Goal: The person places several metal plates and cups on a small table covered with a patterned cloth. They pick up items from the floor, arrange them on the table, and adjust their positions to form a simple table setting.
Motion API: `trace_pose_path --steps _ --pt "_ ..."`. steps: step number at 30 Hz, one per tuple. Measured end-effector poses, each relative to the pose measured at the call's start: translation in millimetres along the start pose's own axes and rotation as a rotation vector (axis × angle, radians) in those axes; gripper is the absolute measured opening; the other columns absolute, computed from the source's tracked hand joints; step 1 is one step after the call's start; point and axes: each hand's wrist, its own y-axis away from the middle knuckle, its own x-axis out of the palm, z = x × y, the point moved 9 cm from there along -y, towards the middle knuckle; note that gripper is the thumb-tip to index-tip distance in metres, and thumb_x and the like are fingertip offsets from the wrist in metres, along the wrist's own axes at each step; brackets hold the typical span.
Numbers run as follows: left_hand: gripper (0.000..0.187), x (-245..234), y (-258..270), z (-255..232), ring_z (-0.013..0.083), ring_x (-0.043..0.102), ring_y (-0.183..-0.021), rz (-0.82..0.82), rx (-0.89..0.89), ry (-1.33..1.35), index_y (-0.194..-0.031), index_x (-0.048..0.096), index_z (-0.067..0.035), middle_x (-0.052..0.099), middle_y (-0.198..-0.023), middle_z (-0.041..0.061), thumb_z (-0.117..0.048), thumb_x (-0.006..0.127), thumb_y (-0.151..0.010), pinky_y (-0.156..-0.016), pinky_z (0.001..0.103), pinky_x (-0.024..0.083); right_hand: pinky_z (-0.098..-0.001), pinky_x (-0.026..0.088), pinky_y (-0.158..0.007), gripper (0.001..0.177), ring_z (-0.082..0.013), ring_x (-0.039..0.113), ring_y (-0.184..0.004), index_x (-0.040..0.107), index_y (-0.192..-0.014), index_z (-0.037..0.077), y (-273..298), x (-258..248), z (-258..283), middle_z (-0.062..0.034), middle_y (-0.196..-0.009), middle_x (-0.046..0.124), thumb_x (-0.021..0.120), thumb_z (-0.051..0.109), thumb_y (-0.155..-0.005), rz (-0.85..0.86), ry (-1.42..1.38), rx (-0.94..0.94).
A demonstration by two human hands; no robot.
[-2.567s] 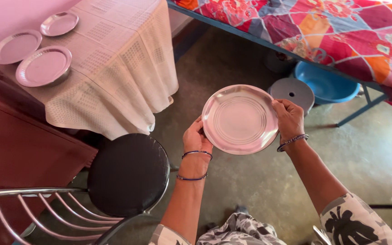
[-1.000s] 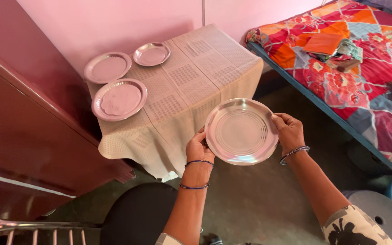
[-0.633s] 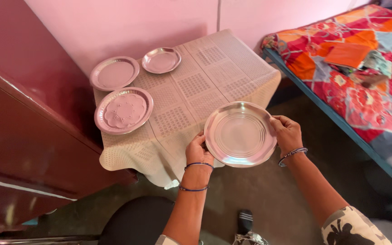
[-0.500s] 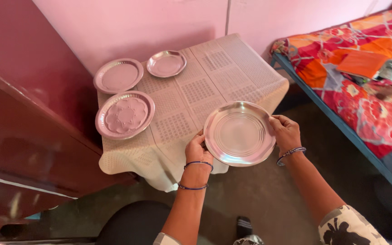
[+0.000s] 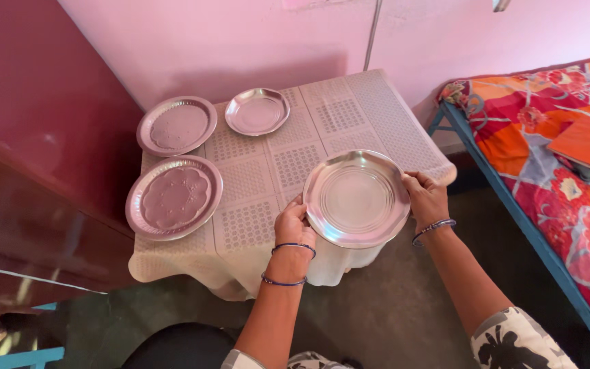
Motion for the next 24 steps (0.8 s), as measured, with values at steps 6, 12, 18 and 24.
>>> trace_pose_path --steps 6,12,18,24 --pt "0.045 -21.1 -73.4 -5.7 0.0260 0.065 -0.116 -0.051 0.026 -0.067 -0.132 0.059 0.013 0.067 -0.128 0.020 0.007 0.041 -0.091 -0.102 0.035 0.053 -0.0230 0.046 -0.044 0.019 -0.0059 0.057 -0.052 0.074 -0.104 0.004 -51.7 28.2 -20.1 0.0010 -0.073 0.065 0.068 0.019 -0.095 -0.012 0.005 0.095" --pt "0.043 -26.4 -153.8 -15.8 0.0265 0.067 -0.107 -0.043 0.003 -0.088 -0.127 0.062 0.014 0.070 -0.118 0.019 0.009 0.045 -0.088 -0.094 0.034 0.055 -0.0261 0.056 -0.050 0.020 -0.0077 0.064 -0.058 0.074 -0.105 0.005 -102.5 62.7 -19.8 0.0003 -0.075 0.068 0.068 0.020 -0.094 -0.018 0.014 0.130" --pt "0.044 -20.7 -197.4 -21.5 0.0209 0.068 -0.102 -0.129 -0.104 -0.193 -0.126 0.067 0.003 0.072 -0.113 0.011 0.004 0.049 -0.086 -0.087 0.035 0.056 -0.0268 0.055 -0.052 0.020 -0.0078 0.063 -0.061 0.074 -0.107 0.006 -144.5 86.4 -29.8 0.0008 -0.078 0.068 0.068 0.020 -0.094 -0.066 0.025 0.124" --pt "0.043 -28.4 -226.3 -24.4 0.0105 0.062 -0.089 -0.245 -0.171 -0.394 -0.126 0.072 -0.011 0.071 -0.106 0.000 -0.005 0.054 -0.087 -0.069 0.030 0.049 -0.0270 0.056 -0.056 0.021 -0.0077 0.065 -0.065 0.074 -0.108 0.006 -178.7 101.5 -44.6 0.0010 -0.078 0.068 0.068 0.020 -0.093 -0.078 0.056 0.159"
